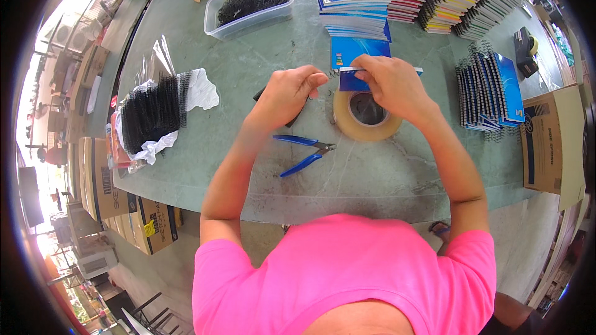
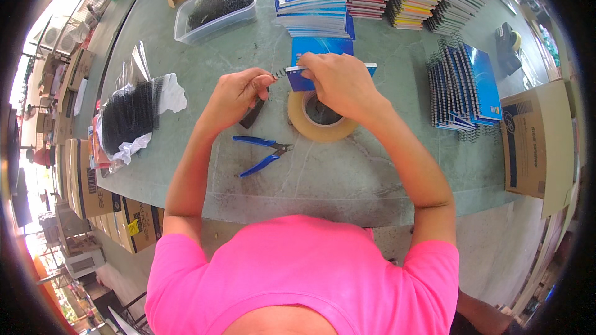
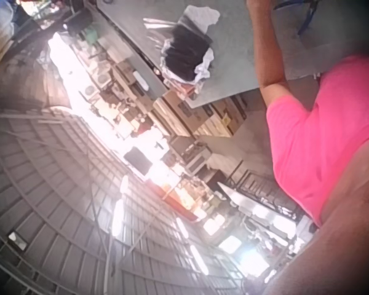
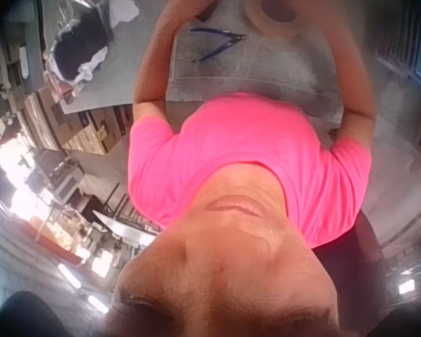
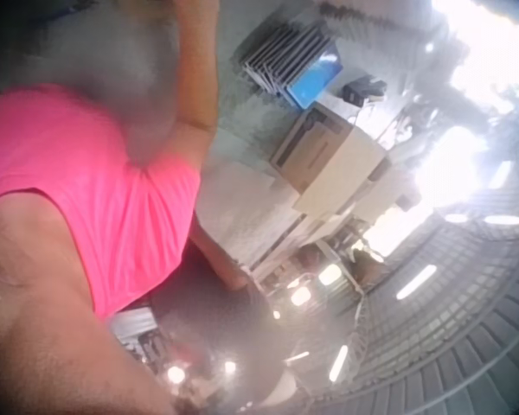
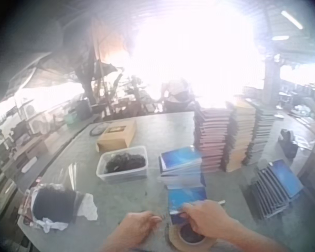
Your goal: The person binds notebooks by threading plastic spirals into pre-punched holes by hand and using a tool to trim or secure the ends.
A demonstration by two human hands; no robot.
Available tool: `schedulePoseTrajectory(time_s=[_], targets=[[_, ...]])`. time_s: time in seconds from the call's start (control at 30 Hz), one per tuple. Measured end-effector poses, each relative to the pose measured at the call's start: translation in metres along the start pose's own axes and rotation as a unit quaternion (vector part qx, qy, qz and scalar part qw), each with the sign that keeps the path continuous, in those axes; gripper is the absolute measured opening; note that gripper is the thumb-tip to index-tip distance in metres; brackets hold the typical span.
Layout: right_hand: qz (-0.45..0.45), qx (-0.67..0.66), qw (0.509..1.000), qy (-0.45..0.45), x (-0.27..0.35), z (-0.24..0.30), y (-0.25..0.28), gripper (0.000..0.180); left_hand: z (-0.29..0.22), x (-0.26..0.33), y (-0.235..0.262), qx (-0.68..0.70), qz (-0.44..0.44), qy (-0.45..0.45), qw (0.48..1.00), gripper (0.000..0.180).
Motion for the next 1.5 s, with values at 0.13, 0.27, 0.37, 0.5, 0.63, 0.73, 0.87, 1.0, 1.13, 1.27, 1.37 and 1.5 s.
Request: schedulePoseTrajectory(time_s=[0.13,0.27,0.37,0.5,0.63,0.73,0.87,1.0,1.13,1.27,1.37,1.5], targets=[[-0.112,-0.071,0.989,0.061,-0.003,0.010,-0.006,0.014,-0.019,-0.003,0.002,-0.014,-0.058,-0.049,0.997,0.025],[-0.133,-0.079,0.987,0.039,-0.002,0.012,-0.006,0.015,-0.005,-0.003,0.005,0.018,0.035,0.064,0.997,0.021],[-0.108,-0.113,0.988,0.016,-0.003,0.014,-0.004,0.016,-0.017,-0.004,0.006,-0.023,-0.036,-0.024,0.999,0.018],[-0.115,-0.183,0.976,-0.014,-0.003,0.010,-0.008,0.019,-0.014,-0.009,0.006,-0.054,-0.011,-0.094,0.994,0.015],[-0.091,-0.168,0.981,0.013,-0.004,0.006,-0.007,0.023,-0.026,-0.019,0.010,0.012,0.032,-0.090,0.995,0.017],[-0.119,-0.134,0.984,-0.001,-0.002,0.010,-0.001,0.024,0.044,-0.027,0.026,-0.063,0.069,0.085,0.992,0.028],[-0.018,-0.227,0.968,-0.109,0.007,-0.034,0.023,0.020,0.101,0.020,0.028,-0.140,0.086,0.066,0.984,0.040],[0.030,-0.506,0.841,-0.191,0.029,-0.076,-0.001,0.023,0.088,0.012,0.126,-0.226,-0.189,0.275,0.915,0.046],[0.004,-0.523,0.832,-0.184,0.027,-0.068,-0.014,0.022,-0.012,0.006,0.167,0.001,-0.433,0.044,0.900,0.033],[0.008,-0.518,0.836,-0.181,0.021,-0.061,-0.011,0.025,-0.049,0.001,0.042,-0.246,-0.183,-0.200,0.931,0.029],[-0.017,-0.503,0.851,-0.153,0.024,-0.068,-0.011,0.025,-0.057,0.004,0.024,-0.190,-0.141,-0.144,0.961,0.028],[-0.041,-0.541,0.816,-0.198,0.025,-0.064,-0.018,0.023,-0.064,-0.004,0.030,-0.190,-0.168,-0.155,0.955,0.029]])
Point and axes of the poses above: each hand's wrist, its own x-axis away from the middle knuckle, its own y-axis out of the back of the hand, z = x × y, the point moved 4 cm from there along -x, towards the middle knuckle, and after that the axes turned 2 degrees about -y, right-handed, at the moved point
